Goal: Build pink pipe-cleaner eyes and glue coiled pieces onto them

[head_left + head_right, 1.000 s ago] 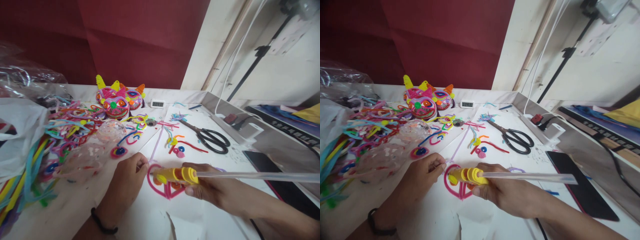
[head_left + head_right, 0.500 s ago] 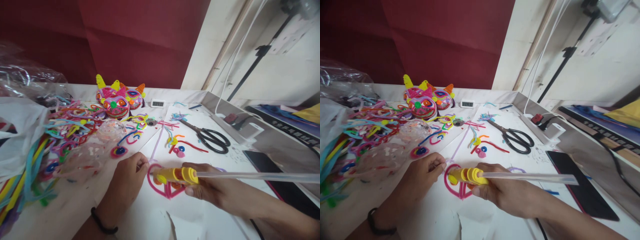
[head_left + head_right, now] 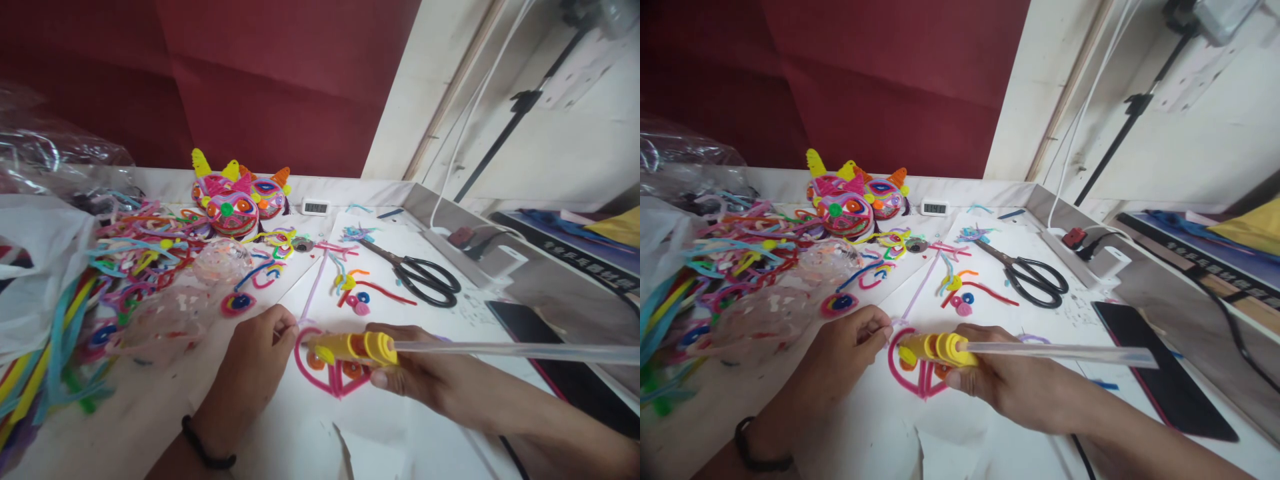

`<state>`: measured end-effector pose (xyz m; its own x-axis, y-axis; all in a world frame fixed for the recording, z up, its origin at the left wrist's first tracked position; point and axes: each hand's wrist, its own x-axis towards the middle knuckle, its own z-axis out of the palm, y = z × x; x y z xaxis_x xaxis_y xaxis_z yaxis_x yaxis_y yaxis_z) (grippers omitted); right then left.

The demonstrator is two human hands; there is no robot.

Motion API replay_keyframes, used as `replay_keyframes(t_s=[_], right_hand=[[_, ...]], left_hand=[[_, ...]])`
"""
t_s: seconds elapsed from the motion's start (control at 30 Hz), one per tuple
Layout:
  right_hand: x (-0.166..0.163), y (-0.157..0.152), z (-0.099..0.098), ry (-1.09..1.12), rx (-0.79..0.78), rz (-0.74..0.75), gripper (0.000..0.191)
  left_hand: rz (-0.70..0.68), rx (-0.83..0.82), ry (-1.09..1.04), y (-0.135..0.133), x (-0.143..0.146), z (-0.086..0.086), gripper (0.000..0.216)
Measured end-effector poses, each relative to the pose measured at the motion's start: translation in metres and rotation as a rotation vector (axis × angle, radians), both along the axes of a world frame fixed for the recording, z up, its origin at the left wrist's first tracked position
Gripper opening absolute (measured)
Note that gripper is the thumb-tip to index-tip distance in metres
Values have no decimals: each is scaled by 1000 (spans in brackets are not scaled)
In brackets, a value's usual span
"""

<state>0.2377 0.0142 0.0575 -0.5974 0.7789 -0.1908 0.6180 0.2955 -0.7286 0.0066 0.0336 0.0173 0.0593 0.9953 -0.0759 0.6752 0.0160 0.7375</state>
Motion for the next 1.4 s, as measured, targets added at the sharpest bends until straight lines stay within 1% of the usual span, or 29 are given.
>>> replay_keyframes(t_s=[0.07,0.33,0.53,0.73,0.9,1.03,1.2,1.4], right_hand=[[1,0,-1,-6,1,-9,41],[0,0,0,12,2,2,39],[-2,-2,1,39,16,25,30],[0,0,0,-27,13,-2,37],[1,0,2,-23,17,-6,42],[4,0,-1,-23,40,-20,45],[4,2,-2,-36,36,-11,44],[0,0,-1,22,48,30,37]], left_hand=[[3,7,5,0,0,0,11],[0,16,15,0,-1,-2,11],[-5,22,27,0,-2,-3,11],[-4,3,16,0,-1,-3,11],[-8,10,39,1,0,-3,11],[-3,2,45,1,0,-4,11],[6,11,50,1,0,-5,11],[0,-3,15,2,0,-4,11]])
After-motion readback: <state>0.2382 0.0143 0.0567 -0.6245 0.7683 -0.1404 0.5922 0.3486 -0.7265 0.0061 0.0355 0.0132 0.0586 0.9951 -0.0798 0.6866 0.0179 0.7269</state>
